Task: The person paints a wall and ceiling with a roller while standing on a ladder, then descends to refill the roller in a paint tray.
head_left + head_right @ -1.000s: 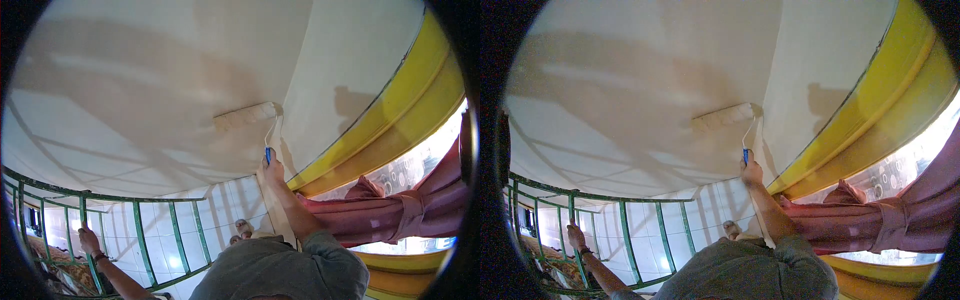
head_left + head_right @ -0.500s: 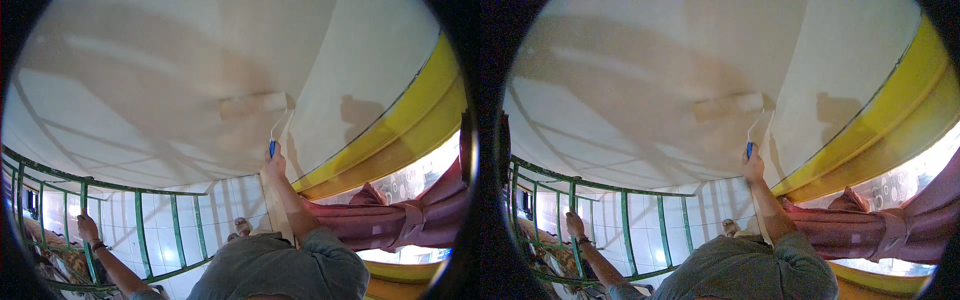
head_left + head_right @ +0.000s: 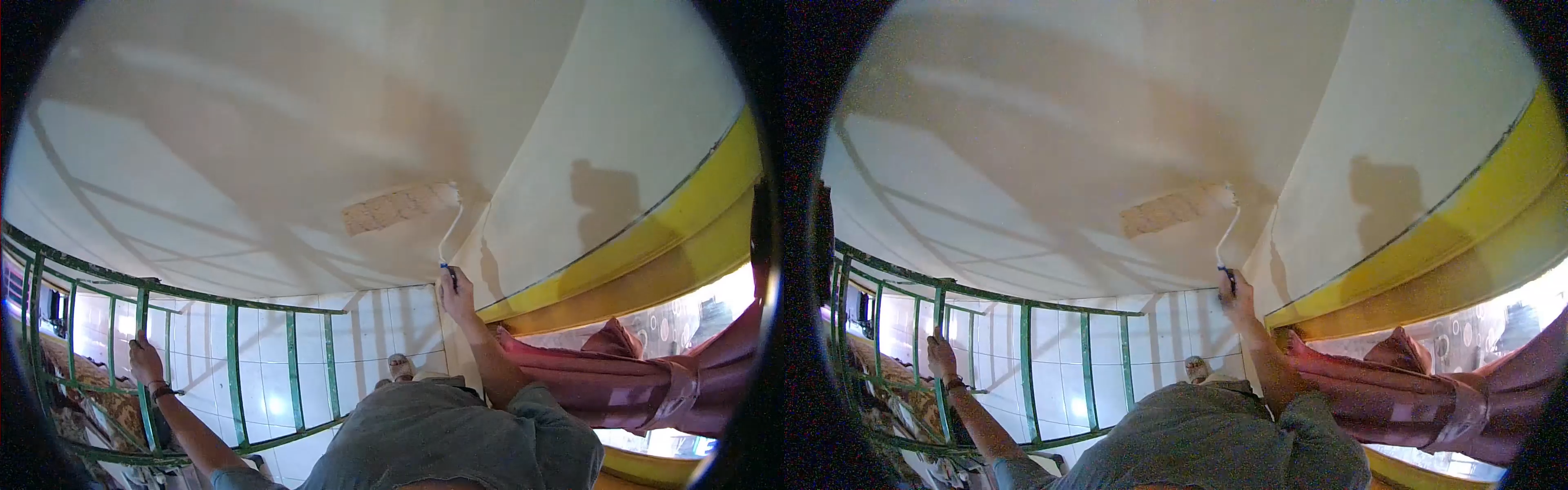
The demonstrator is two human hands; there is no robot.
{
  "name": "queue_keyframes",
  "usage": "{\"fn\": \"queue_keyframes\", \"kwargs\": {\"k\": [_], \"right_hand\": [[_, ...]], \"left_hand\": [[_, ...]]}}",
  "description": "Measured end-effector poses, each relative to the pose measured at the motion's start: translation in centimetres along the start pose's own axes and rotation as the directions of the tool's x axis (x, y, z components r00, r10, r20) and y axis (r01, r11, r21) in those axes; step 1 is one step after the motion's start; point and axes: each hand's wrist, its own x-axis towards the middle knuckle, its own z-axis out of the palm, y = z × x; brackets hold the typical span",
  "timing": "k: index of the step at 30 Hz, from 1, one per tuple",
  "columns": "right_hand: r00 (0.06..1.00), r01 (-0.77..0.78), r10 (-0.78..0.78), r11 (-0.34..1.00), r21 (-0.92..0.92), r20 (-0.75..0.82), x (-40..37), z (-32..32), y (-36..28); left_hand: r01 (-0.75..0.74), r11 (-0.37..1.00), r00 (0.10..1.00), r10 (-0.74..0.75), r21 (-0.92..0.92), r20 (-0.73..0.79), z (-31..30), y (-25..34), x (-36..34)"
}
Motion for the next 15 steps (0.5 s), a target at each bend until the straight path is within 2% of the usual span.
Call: {"fn": "queue_keyframes", "kwargs": {"k": [1, 2, 4, 9, 11, 13, 15], "right_hand": [[0.999, 0.049, -0.050, 0.998, -0.033, -0.022, 0.5, 1.5, 0.4], [0.994, 0.098, -0.101, 0.993, -0.066, -0.043, 1.0, 2.8, 0.2], [0.998, 0.051, -0.051, 0.999, -0.003, -0.027, 1.5, 4.9, -0.6], [0.988, -0.063, 0.058, 0.998, -0.032, -0.143, 1.7, 8.2, -1.6], [0.985, -0.058, 0.055, 0.998, -0.011, -0.166, 2.1, 9.2, -2.0], [0.979, -0.055, 0.055, 0.998, 0.005, -0.194, 2.9, 9.9, -4.1], [0.978, 0.037, -0.013, 0.992, 0.117, -0.207, 4.3, 9.6, -9.8]], "left_hand": [[0.065, 0.996, 0.997, -0.067, -0.057, -0.030, 0.2, 0.1, 0.0], [0.071, 0.996, 0.997, -0.072, -0.053, -0.032, 0.1, 0.1, -0.2], [0.091, 0.994, 0.996, -0.092, -0.063, -0.013, 0.1, 0.1, -0.1], [0.097, 0.995, 0.995, -0.096, -0.019, 0.007, -1.0, 1.0, -0.6], [0.158, 0.987, 0.987, -0.157, -0.018, 0.015, -1.6, 1.7, -0.8], [0.147, 0.989, 0.989, -0.147, -0.013, 0.014, -1.6, 1.6, -0.8], [0.133, 0.991, 0.991, -0.133, -0.009, 0.016, -2.0, 2.0, -0.9]]}}
